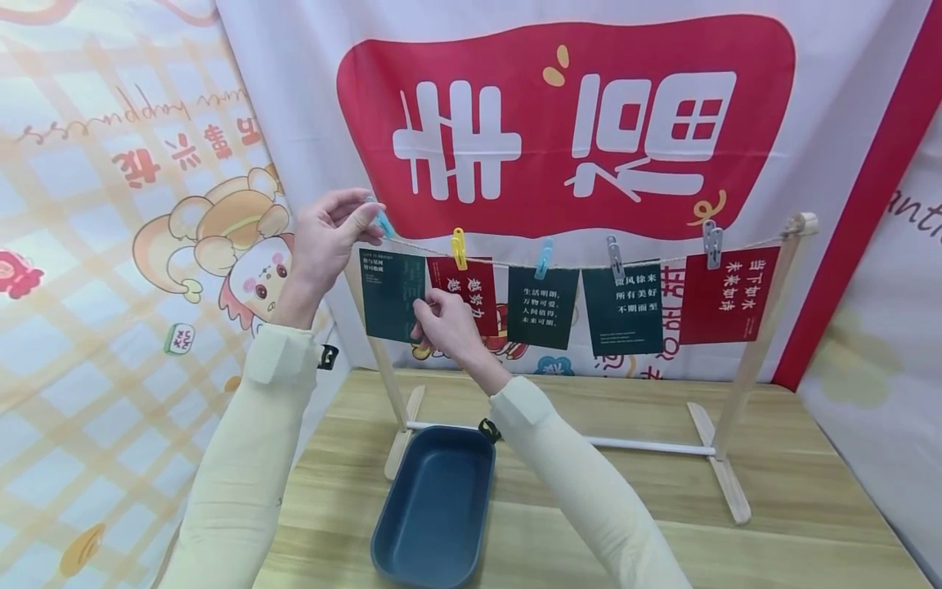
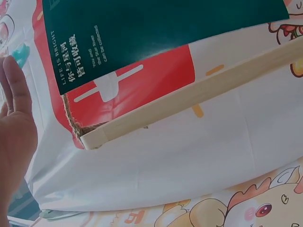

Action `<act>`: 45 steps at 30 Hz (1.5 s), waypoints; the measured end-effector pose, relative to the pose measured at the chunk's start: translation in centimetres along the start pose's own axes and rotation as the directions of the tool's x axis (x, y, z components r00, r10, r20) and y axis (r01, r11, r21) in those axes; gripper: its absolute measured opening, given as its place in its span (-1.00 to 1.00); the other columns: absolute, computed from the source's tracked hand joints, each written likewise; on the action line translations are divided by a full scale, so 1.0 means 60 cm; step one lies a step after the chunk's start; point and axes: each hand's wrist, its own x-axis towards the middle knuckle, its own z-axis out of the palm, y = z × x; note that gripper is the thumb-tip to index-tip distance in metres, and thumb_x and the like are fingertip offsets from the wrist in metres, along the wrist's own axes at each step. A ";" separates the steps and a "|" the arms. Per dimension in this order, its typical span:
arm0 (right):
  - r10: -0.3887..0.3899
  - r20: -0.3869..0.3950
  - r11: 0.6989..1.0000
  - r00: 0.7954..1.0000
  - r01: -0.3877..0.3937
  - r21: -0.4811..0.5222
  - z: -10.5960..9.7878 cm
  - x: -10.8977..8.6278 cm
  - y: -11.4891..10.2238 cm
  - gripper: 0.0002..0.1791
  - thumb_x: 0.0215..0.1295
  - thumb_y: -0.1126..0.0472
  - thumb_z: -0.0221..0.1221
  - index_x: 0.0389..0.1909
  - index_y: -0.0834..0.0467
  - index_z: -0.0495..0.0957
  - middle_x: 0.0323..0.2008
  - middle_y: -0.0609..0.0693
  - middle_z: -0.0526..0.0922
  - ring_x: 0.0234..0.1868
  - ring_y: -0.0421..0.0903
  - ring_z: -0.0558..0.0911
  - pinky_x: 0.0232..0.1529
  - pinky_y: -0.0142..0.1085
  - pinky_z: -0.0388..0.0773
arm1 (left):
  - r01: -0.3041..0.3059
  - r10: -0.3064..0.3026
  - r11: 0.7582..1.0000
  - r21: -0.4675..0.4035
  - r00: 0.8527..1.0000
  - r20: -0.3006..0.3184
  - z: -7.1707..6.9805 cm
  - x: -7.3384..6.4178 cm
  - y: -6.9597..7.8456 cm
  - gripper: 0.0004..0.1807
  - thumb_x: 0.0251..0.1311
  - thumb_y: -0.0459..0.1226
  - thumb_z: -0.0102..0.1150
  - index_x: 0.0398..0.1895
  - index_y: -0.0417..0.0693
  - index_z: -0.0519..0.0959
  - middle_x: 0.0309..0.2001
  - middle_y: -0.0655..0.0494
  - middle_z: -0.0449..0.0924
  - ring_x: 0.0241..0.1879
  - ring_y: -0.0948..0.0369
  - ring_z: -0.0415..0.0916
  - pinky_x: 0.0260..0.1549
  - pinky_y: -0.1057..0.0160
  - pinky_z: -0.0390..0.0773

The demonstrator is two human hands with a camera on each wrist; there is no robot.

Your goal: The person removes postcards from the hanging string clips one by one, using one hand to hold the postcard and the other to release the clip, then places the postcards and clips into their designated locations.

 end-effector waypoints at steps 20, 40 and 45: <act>0.046 0.014 0.997 0.999 -0.045 -0.060 -0.025 -0.040 0.033 -0.62 0.45 -0.10 0.05 -0.34 0.14 0.51 -0.55 0.12 0.64 -0.52 0.15 0.67 -0.44 -0.18 0.69 | -0.024 0.036 0.995 -0.096 0.992 0.122 -0.040 -0.026 -0.055 -0.56 0.26 -0.32 0.24 0.19 -0.24 0.44 0.03 -0.07 0.66 -0.07 0.20 0.71 -0.07 0.34 0.64; 0.080 0.020 0.996 0.997 -0.079 -0.050 -0.076 -0.118 0.071 -0.56 0.45 -0.08 0.07 -0.37 0.26 0.48 -0.61 0.19 0.59 -0.63 0.06 0.61 -0.51 -0.19 0.66 | 0.009 -0.026 0.998 0.059 0.957 0.288 -0.052 -0.093 -0.091 -0.63 0.27 -0.38 0.19 0.07 -0.24 0.31 0.01 -0.25 0.67 -0.15 0.21 0.74 -0.11 0.33 0.61; 0.049 0.000 0.997 0.999 -0.048 -0.058 -0.095 -0.136 0.081 -0.57 0.46 -0.08 0.04 -0.41 0.22 0.47 -0.66 0.12 0.57 -0.65 0.04 0.61 -0.53 -0.17 0.66 | 0.052 -0.076 0.995 0.085 0.950 0.302 -0.050 -0.110 -0.099 -0.61 0.28 -0.35 0.20 0.08 -0.22 0.31 -0.02 -0.24 0.68 -0.11 0.08 0.73 -0.10 0.33 0.63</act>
